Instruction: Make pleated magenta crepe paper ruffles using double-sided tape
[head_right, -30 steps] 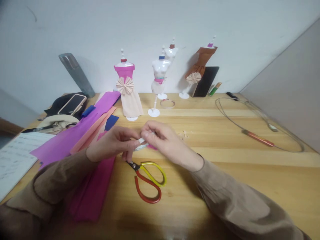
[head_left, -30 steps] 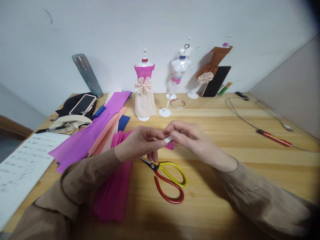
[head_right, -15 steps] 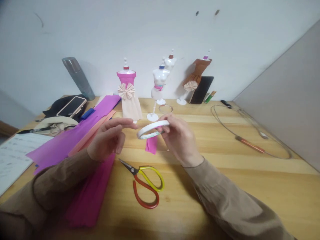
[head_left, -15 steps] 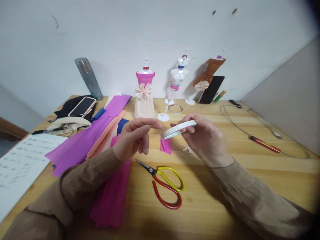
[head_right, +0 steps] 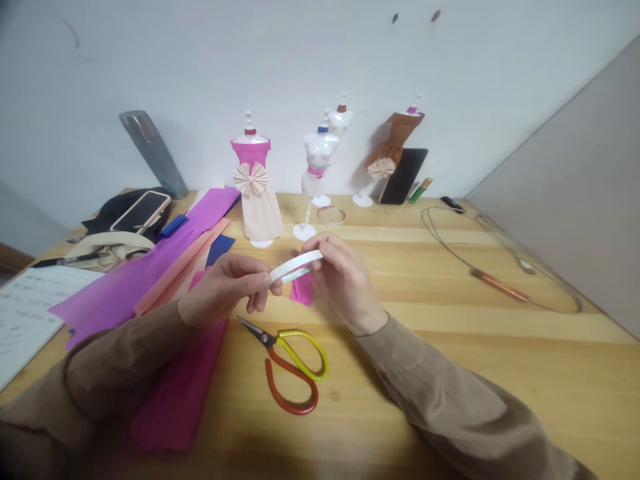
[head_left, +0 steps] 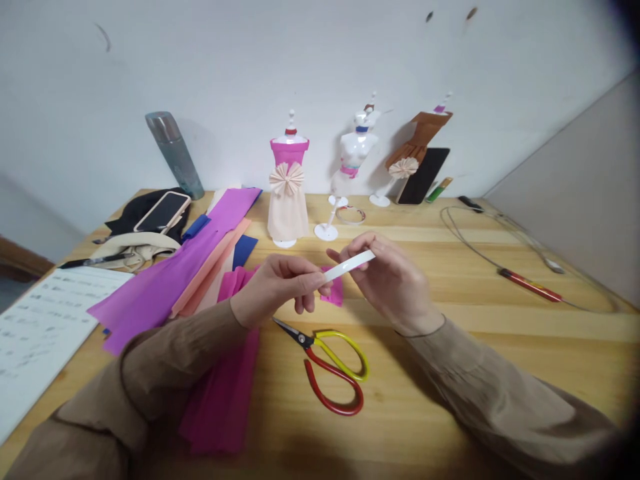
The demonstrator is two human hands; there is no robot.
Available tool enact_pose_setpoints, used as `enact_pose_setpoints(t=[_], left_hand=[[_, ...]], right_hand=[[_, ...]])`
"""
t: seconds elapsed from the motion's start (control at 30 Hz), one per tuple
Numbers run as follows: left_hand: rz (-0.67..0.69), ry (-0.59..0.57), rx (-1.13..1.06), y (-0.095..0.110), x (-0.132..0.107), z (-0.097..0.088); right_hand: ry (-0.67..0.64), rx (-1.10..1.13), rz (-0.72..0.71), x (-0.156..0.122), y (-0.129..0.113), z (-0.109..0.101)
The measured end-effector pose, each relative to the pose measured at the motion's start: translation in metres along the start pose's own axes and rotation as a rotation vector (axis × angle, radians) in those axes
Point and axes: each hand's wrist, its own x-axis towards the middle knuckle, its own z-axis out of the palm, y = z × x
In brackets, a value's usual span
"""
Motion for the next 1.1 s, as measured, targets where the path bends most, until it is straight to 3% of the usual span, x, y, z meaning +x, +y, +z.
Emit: enact_pose_setpoints(t=[0.23,0.4,0.5,0.6,0.73,0.9,0.97,1.03,1.1], left_hand=[[0.01,-0.061,-0.035,-0.003,0.0,-0.001],[0.04,-0.174,-0.116,0.001,-0.002,0.0],[0.025,-0.183,-0.145,0.004,-0.003,0.0],[-0.002,-0.169,-0.151,0.005,-0.003,-0.001],[-0.074,-0.109,-0.097,0.003,-0.001,-0.001],[-0.11,-0.064,-0.033,0.003,0.001,0.0],[-0.114,-0.052,-0.015,0.004,0.002,0.0],[-0.124,-0.056,0.01,0.005,0.003,-0.001],[-0.146,-0.069,0.043,0.006,0.002,0.0]], right_hand=[[0.002,0.048,0.03,0.003,0.007,-0.005],[0.006,0.117,0.203,0.004,0.011,-0.003],[-0.023,0.157,0.281,0.003,0.017,0.0],[0.03,0.183,0.291,0.003,0.024,0.001],[0.151,-0.09,0.073,0.007,0.032,-0.006],[0.238,-0.87,-0.568,0.01,0.023,-0.022],[0.204,-1.042,-0.748,0.009,0.013,-0.025],[0.124,-0.98,-0.727,0.007,0.001,-0.024],[-0.075,-0.813,-0.57,0.004,-0.01,-0.021]])
